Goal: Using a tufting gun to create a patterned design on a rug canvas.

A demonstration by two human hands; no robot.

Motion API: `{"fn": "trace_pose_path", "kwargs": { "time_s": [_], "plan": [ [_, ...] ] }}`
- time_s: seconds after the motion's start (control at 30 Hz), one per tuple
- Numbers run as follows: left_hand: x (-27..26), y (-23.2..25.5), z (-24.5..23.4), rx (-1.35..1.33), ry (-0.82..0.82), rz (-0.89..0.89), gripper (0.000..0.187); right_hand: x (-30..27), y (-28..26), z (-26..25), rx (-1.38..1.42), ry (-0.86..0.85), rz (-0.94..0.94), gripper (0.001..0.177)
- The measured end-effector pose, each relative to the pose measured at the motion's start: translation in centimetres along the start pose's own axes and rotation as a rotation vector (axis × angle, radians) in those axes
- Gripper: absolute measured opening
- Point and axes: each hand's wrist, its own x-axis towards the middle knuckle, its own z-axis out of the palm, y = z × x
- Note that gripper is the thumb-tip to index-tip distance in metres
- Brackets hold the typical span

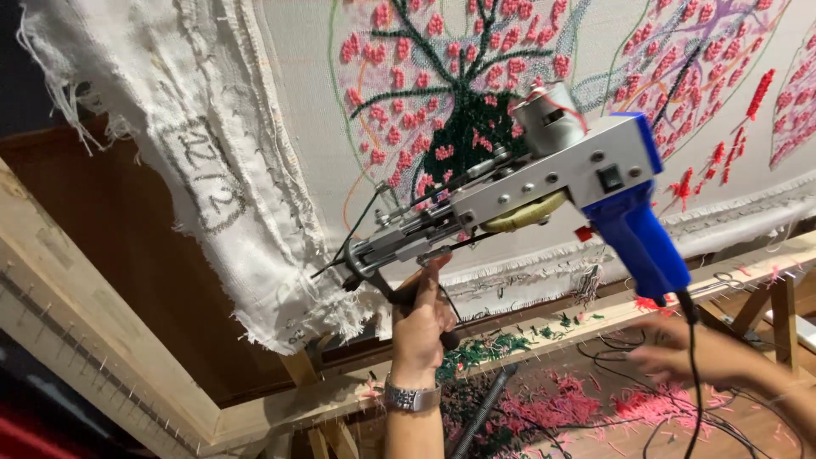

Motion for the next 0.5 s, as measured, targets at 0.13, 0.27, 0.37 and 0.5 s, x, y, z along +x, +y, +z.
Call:
{"fn": "trace_pose_path", "kwargs": {
  "time_s": [0.13, 0.27, 0.37, 0.5],
  "plan": [
    [-0.7, -0.6, 1.3, -0.007, -0.105, -0.012, 0.051, -8.5, -11.8, 11.7, -0.101, -0.394, -0.159, 0.121],
    [-1.7, -0.9, 2.7, -0.098, -0.130, -0.134, 0.050, -8.2, -14.5, 17.5, 0.142, -0.510, -0.219, 0.116],
    [-1.8, -1.1, 2.3, -0.147, -0.178, -0.172, 0.048, -6.2, -12.2, 19.5, 0.324, -0.889, -0.353, 0.041],
    [-1.7, -0.8, -0.6, -0.025, -0.159, -0.086, 0.052, -0.2, -1.2, 15.5, -0.068, -0.814, -0.424, 0.037]
  ]
}}
